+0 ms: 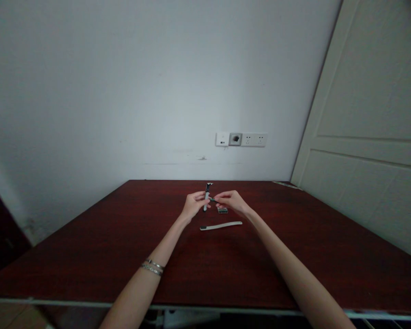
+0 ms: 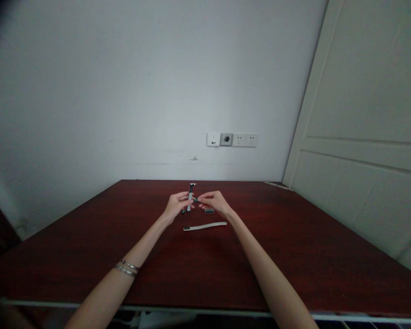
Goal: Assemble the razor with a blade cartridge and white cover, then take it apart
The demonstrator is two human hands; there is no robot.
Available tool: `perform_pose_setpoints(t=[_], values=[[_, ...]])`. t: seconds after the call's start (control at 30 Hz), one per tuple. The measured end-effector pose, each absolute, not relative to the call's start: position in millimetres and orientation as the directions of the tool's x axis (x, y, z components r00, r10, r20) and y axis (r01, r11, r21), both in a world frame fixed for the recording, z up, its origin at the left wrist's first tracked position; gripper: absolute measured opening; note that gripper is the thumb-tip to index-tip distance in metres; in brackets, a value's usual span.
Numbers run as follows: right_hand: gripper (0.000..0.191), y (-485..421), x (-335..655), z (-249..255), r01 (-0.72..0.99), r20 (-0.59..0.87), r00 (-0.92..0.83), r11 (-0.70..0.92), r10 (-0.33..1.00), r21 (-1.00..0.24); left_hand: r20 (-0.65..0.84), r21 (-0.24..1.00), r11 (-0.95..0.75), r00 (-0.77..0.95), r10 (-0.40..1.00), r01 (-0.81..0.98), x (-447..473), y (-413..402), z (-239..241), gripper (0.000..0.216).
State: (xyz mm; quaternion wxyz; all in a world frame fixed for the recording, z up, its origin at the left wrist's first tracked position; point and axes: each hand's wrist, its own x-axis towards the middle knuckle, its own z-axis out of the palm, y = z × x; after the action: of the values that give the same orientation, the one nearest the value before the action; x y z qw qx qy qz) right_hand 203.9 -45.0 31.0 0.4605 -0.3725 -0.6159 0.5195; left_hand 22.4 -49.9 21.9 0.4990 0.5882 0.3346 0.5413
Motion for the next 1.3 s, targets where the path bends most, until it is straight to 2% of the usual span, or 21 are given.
perform_pose_setpoints(t=[0.47,0.7,0.9,1.17,1.3], values=[[0.035,-44,211,33,0.069,0.194,-0.293,0.223,0.936,-0.972,0.291,0.95,-0.273,0.111,0.95,-0.153,20,-47,21,0.04],[0.031,-46,206,34,0.134,0.265,-0.259,0.306,0.929,-0.943,0.286,0.95,-0.268,0.104,0.953,-0.16,20,-45,21,0.039],[0.029,-50,201,35,0.143,0.252,-0.223,0.287,0.942,-0.947,0.289,0.949,-0.271,0.097,0.952,-0.162,20,-44,21,0.04],[0.033,-48,199,31,0.148,0.301,-0.193,0.331,0.934,-0.932,0.291,0.946,-0.272,0.097,0.952,-0.175,20,-44,21,0.04],[0.036,-44,198,25,0.173,0.382,-0.169,0.408,0.909,-0.896,0.285,0.948,-0.268,0.089,0.954,-0.171,20,-44,21,0.037]])
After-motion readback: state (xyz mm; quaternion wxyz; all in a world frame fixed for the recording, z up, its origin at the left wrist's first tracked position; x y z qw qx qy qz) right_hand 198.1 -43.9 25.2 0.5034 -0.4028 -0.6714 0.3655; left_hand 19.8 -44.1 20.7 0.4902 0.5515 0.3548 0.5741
